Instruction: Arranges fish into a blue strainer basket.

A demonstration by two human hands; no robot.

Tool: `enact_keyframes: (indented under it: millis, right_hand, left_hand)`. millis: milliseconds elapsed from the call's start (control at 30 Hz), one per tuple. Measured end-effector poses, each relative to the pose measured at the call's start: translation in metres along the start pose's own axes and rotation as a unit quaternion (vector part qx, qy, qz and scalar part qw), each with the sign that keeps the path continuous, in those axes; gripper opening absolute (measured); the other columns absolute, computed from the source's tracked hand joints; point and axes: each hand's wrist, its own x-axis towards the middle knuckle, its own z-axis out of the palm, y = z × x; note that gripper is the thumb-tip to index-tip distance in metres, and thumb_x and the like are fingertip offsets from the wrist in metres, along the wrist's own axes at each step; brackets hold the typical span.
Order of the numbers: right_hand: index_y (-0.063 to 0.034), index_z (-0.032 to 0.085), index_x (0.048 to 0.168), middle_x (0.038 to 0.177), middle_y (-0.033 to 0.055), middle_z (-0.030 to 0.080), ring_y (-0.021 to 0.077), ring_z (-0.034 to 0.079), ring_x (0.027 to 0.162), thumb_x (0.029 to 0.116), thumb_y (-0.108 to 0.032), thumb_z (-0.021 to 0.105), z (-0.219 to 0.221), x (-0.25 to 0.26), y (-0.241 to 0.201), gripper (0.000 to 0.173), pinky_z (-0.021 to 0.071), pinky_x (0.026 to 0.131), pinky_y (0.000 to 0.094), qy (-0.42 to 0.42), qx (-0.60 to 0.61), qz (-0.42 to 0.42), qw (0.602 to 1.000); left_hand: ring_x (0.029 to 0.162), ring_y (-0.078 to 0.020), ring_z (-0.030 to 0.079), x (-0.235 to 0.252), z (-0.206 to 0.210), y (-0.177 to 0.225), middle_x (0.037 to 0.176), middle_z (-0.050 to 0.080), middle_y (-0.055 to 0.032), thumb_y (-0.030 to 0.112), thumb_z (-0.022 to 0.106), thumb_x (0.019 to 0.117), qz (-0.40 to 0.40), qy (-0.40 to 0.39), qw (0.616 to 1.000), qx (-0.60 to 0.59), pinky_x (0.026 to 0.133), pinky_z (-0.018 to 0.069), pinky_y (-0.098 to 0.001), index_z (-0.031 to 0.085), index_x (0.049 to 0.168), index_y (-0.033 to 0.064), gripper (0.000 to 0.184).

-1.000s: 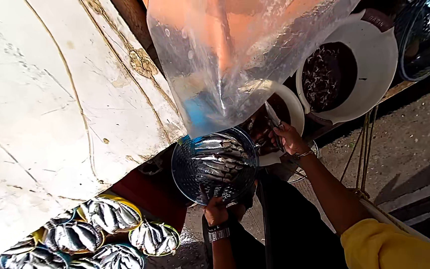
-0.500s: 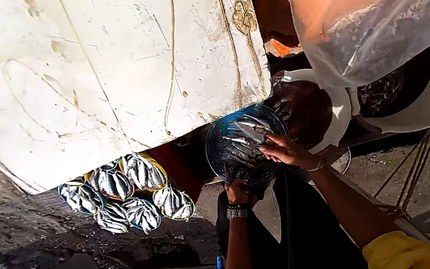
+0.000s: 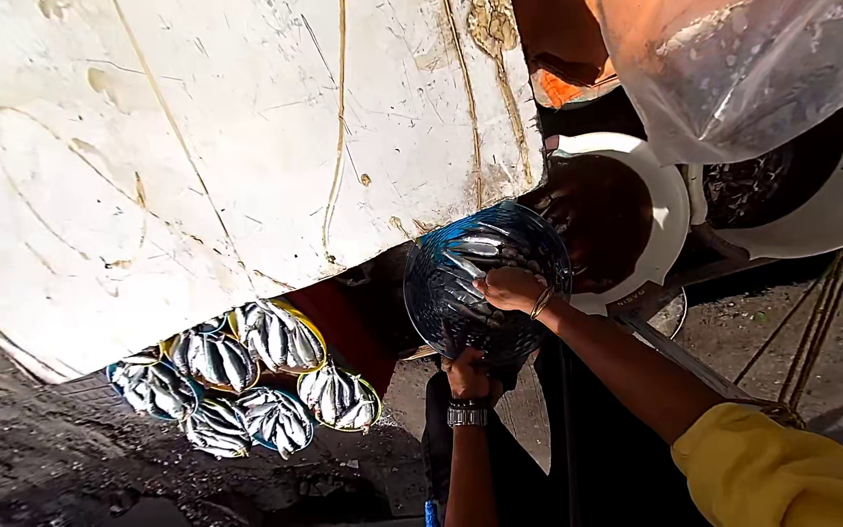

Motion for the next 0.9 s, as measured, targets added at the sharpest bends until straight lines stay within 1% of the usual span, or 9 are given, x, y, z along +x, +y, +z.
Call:
enact_keyframes:
  millis: [100, 200, 300, 367, 433, 567, 700, 800, 900]
  right_hand:
    - [0.0066, 0.064, 0.113, 0.114, 0.0265, 0.067, 0.0424, 0.066, 0.111, 0.1082, -0.052, 0.040, -0.009, -0.010, -0.009, 0.063, 0.0515, 0.084, 0.0614, 0.034, -0.064, 0.042, 0.996]
    - [0.0067, 0.057, 0.123, 0.108, 0.0258, 0.067, 0.0429, 0.068, 0.104, 0.1019, -0.061, 0.051, -0.016, -0.028, 0.000, 0.071, 0.0539, 0.081, 0.0595, 0.046, -0.055, 0.040, 0.997]
    - [0.0032, 0.056, 0.127, 0.106, 0.0243, 0.067, 0.0426, 0.068, 0.098, 0.0981, -0.033, 0.069, -0.016, -0.041, 0.031, 0.048, 0.0539, 0.080, 0.0599, 0.099, 0.034, -0.037, 0.994]
    - [0.0043, 0.055, 0.132, 0.115, 0.0266, 0.065, 0.0431, 0.066, 0.105, 0.0944, -0.009, 0.068, -0.020, -0.048, 0.043, 0.042, 0.0528, 0.088, 0.0597, 0.123, 0.092, -0.082, 0.985]
    - [0.0052, 0.058, 0.132, 0.118, 0.0269, 0.065, 0.0413, 0.066, 0.106, 0.0911, 0.001, 0.065, -0.020, -0.055, 0.043, 0.041, 0.0529, 0.090, 0.0569, 0.162, 0.130, -0.125, 0.970]
    - [0.0022, 0.065, 0.125, 0.112, 0.0209, 0.069, 0.0319, 0.069, 0.098, 0.0891, 0.003, 0.065, -0.008, -0.049, 0.014, 0.036, 0.0556, 0.087, 0.0483, 0.179, 0.194, -0.220, 0.939]
    - [0.0017, 0.062, 0.135, 0.120, 0.0231, 0.068, 0.0357, 0.068, 0.107, 0.0937, -0.005, 0.068, 0.014, -0.018, -0.002, 0.043, 0.0537, 0.096, 0.0502, 0.161, 0.143, -0.263, 0.940]
    - [0.0037, 0.068, 0.115, 0.110, 0.0255, 0.065, 0.0421, 0.067, 0.099, 0.0905, 0.000, 0.068, 0.013, -0.016, 0.013, 0.025, 0.0576, 0.080, 0.0532, 0.299, 0.041, -0.190, 0.934]
    - [0.0030, 0.067, 0.106, 0.110, 0.0269, 0.065, 0.0428, 0.069, 0.093, 0.0929, -0.005, 0.067, 0.013, -0.018, 0.031, 0.015, 0.0576, 0.071, 0.0557, 0.317, 0.036, -0.111, 0.941]
  left_hand:
    - [0.069, -0.0219, 0.066, 0.002, -0.001, 0.002, 0.084, 0.064, -0.0107, -0.015, 0.051, 0.0737, -0.003, -0.006, 1.000, 0.002, 0.060, 0.0592, -0.0425, 0.051, 0.103, 0.0017, 0.034]
    - [0.069, -0.0216, 0.067, 0.001, -0.001, 0.004, 0.083, 0.064, -0.0106, -0.015, 0.051, 0.0733, -0.002, -0.007, 1.000, 0.003, 0.059, 0.0596, -0.0421, 0.051, 0.104, 0.0018, 0.035]
    - [0.069, -0.0216, 0.067, 0.002, 0.001, 0.005, 0.084, 0.065, -0.0109, -0.016, 0.051, 0.0727, -0.005, -0.005, 1.000, -0.003, 0.059, 0.0599, -0.0417, 0.051, 0.104, 0.0014, 0.035]
    - [0.069, -0.0210, 0.067, 0.000, 0.001, 0.005, 0.083, 0.064, -0.0107, -0.017, 0.051, 0.0739, -0.010, -0.003, 1.000, -0.005, 0.059, 0.0596, -0.0406, 0.051, 0.104, 0.0018, 0.035]
    - [0.069, -0.0205, 0.067, -0.002, 0.003, 0.005, 0.082, 0.064, -0.0102, -0.017, 0.050, 0.0739, -0.012, 0.000, 1.000, -0.010, 0.060, 0.0595, -0.0399, 0.052, 0.103, 0.0025, 0.035]
    - [0.070, -0.0201, 0.067, -0.003, 0.004, 0.005, 0.083, 0.065, -0.0099, -0.017, 0.050, 0.0734, -0.009, 0.000, 1.000, -0.009, 0.060, 0.0599, -0.0402, 0.052, 0.103, 0.0022, 0.036]
    - [0.069, -0.0208, 0.066, -0.002, 0.002, 0.004, 0.083, 0.064, -0.0095, -0.015, 0.050, 0.0744, -0.008, -0.001, 1.000, 0.005, 0.060, 0.0593, -0.0418, 0.051, 0.102, 0.0027, 0.033]
    - [0.069, -0.0211, 0.067, -0.001, 0.002, 0.005, 0.083, 0.064, -0.0101, -0.014, 0.051, 0.0747, -0.009, -0.002, 1.000, 0.006, 0.060, 0.0596, -0.0417, 0.052, 0.103, 0.0023, 0.033]
    - [0.070, -0.0216, 0.067, -0.003, 0.003, 0.005, 0.085, 0.064, -0.0106, -0.015, 0.051, 0.0738, -0.007, 0.001, 1.000, 0.003, 0.059, 0.0593, -0.0416, 0.051, 0.105, 0.0021, 0.036]
